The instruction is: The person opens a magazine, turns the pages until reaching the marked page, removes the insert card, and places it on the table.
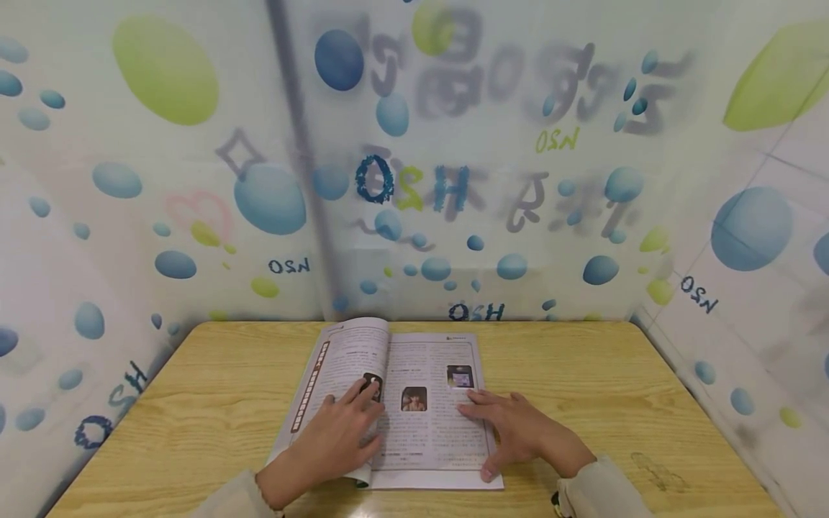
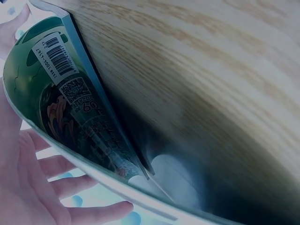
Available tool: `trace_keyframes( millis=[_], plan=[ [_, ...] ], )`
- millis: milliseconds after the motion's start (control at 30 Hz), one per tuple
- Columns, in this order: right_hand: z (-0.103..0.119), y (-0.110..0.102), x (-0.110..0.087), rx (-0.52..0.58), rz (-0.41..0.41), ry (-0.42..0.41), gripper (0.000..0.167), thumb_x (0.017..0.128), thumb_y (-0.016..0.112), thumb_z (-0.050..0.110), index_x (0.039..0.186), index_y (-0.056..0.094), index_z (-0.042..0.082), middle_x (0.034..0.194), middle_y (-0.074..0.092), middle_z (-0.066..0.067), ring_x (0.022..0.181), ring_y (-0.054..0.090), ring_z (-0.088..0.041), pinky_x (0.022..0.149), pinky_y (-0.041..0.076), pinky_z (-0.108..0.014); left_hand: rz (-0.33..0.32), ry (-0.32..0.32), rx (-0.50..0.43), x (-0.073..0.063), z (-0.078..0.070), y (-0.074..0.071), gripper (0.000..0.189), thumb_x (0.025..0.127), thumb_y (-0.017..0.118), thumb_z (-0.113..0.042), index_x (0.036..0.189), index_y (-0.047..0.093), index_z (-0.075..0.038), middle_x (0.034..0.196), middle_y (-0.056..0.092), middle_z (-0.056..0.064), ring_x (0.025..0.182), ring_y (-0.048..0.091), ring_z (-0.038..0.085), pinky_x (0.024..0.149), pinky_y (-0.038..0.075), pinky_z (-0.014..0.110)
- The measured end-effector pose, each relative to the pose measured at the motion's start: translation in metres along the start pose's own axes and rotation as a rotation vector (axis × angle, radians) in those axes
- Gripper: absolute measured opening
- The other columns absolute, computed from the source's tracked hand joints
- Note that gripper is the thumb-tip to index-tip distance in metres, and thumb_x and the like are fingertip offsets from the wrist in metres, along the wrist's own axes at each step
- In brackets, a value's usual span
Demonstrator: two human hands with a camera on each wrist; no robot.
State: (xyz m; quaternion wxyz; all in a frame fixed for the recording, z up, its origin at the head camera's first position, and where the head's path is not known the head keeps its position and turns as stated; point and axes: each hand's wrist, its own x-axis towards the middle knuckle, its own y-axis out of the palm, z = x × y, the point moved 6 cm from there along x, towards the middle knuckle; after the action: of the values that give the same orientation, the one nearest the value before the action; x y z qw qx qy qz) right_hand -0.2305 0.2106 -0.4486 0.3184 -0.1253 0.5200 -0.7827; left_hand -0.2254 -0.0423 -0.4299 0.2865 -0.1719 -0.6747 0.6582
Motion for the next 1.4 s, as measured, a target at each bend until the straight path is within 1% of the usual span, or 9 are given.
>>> trace_keyframes(
  millis=[167, 333, 433, 567, 700, 800, 1033, 1200, 1400],
  plan=[
    [0.0, 0.0, 0.0, 0.012, -0.004, 0.002, 0.099, 0.066, 0.079, 0.063, 0.147, 0.05, 0.013, 0.155, 0.039, -0.017, 0.14, 0.037, -0.044, 0.101, 0.025, -0.076, 0.012, -0.006, 0.022, 0.0, -0.002, -0.001, 0.043, 0.091, 0.063, -0.043, 0.116, 0.07, -0.01, 0.14, 0.056, 0.015, 0.132, 0.049, 0.036, 0.081, 0.05, 0.067],
    [-0.001, -0.001, 0.001, 0.033, -0.009, 0.011, 0.094, 0.069, 0.078, 0.062, 0.146, 0.052, 0.014, 0.154, 0.041, -0.016, 0.139, 0.039, -0.043, 0.102, 0.028, -0.072, -0.011, -0.021, 0.013, -0.001, -0.004, -0.003, 0.06, 0.091, 0.057, -0.062, 0.114, 0.072, -0.009, 0.137, 0.058, 0.015, 0.129, 0.052, 0.037, 0.081, 0.051, 0.065],
    [0.0, -0.003, 0.003, 0.032, -0.016, 0.006, 0.091, 0.071, 0.077, 0.063, 0.144, 0.054, 0.013, 0.152, 0.043, -0.017, 0.137, 0.041, -0.044, 0.102, 0.032, -0.07, -0.012, -0.024, 0.028, -0.001, -0.006, -0.002, 0.078, 0.087, 0.048, -0.077, 0.113, 0.072, -0.008, 0.136, 0.059, 0.014, 0.128, 0.053, 0.036, 0.081, 0.052, 0.064],
    [0.002, -0.005, 0.005, 0.016, -0.032, -0.007, 0.087, 0.074, 0.074, 0.065, 0.141, 0.058, 0.012, 0.149, 0.047, -0.018, 0.135, 0.045, -0.043, 0.101, 0.038, -0.066, 0.029, -0.026, 0.044, -0.001, -0.009, 0.001, 0.098, 0.078, 0.038, -0.09, 0.119, 0.07, -0.006, 0.14, 0.056, 0.014, 0.132, 0.049, 0.035, 0.084, 0.051, 0.064],
    [0.001, -0.006, 0.007, 0.019, -0.024, 0.011, 0.087, 0.075, 0.073, 0.066, 0.14, 0.058, 0.011, 0.149, 0.048, -0.017, 0.135, 0.046, -0.042, 0.102, 0.038, -0.064, 0.059, -0.038, 0.051, -0.001, -0.011, 0.003, 0.114, 0.069, 0.038, -0.096, 0.13, 0.064, -0.004, 0.145, 0.051, 0.015, 0.137, 0.044, 0.036, 0.088, 0.049, 0.064],
    [0.001, -0.007, 0.008, 0.031, -0.002, 0.039, 0.087, 0.076, 0.072, 0.066, 0.141, 0.057, 0.009, 0.149, 0.048, -0.016, 0.136, 0.044, -0.042, 0.104, 0.037, -0.064, 0.055, -0.039, 0.066, -0.002, -0.012, 0.004, 0.122, 0.063, 0.043, -0.098, 0.136, 0.059, -0.002, 0.147, 0.048, 0.015, 0.138, 0.041, 0.035, 0.089, 0.048, 0.065],
    [0.005, -0.011, 0.009, 0.049, 0.016, 0.038, 0.088, 0.079, 0.071, 0.064, 0.142, 0.054, 0.004, 0.148, 0.048, -0.017, 0.136, 0.044, -0.042, 0.104, 0.037, -0.062, 0.005, -0.013, 0.122, -0.004, -0.015, 0.001, 0.12, 0.061, 0.048, -0.097, 0.133, 0.062, -0.002, 0.143, 0.052, 0.015, 0.134, 0.046, 0.036, 0.085, 0.051, 0.063],
    [0.008, -0.014, 0.009, 0.06, 0.02, 0.008, 0.085, 0.082, 0.072, 0.059, 0.142, 0.052, 0.002, 0.147, 0.048, -0.019, 0.134, 0.044, -0.044, 0.103, 0.038, -0.062, -0.005, -0.009, 0.144, -0.004, -0.015, 0.001, 0.114, 0.065, 0.049, -0.095, 0.13, 0.063, -0.002, 0.14, 0.053, 0.014, 0.133, 0.047, 0.035, 0.083, 0.052, 0.063],
    [0.005, -0.019, 0.006, 0.07, -0.011, 0.018, 0.087, 0.082, 0.07, 0.062, 0.143, 0.05, 0.004, 0.147, 0.049, -0.017, 0.134, 0.045, -0.041, 0.105, 0.038, -0.06, -0.016, 0.002, 0.13, -0.005, -0.015, 0.0, 0.109, 0.07, 0.048, -0.091, 0.132, 0.062, -0.002, 0.143, 0.052, 0.016, 0.133, 0.047, 0.036, 0.083, 0.051, 0.063]
  ],
)
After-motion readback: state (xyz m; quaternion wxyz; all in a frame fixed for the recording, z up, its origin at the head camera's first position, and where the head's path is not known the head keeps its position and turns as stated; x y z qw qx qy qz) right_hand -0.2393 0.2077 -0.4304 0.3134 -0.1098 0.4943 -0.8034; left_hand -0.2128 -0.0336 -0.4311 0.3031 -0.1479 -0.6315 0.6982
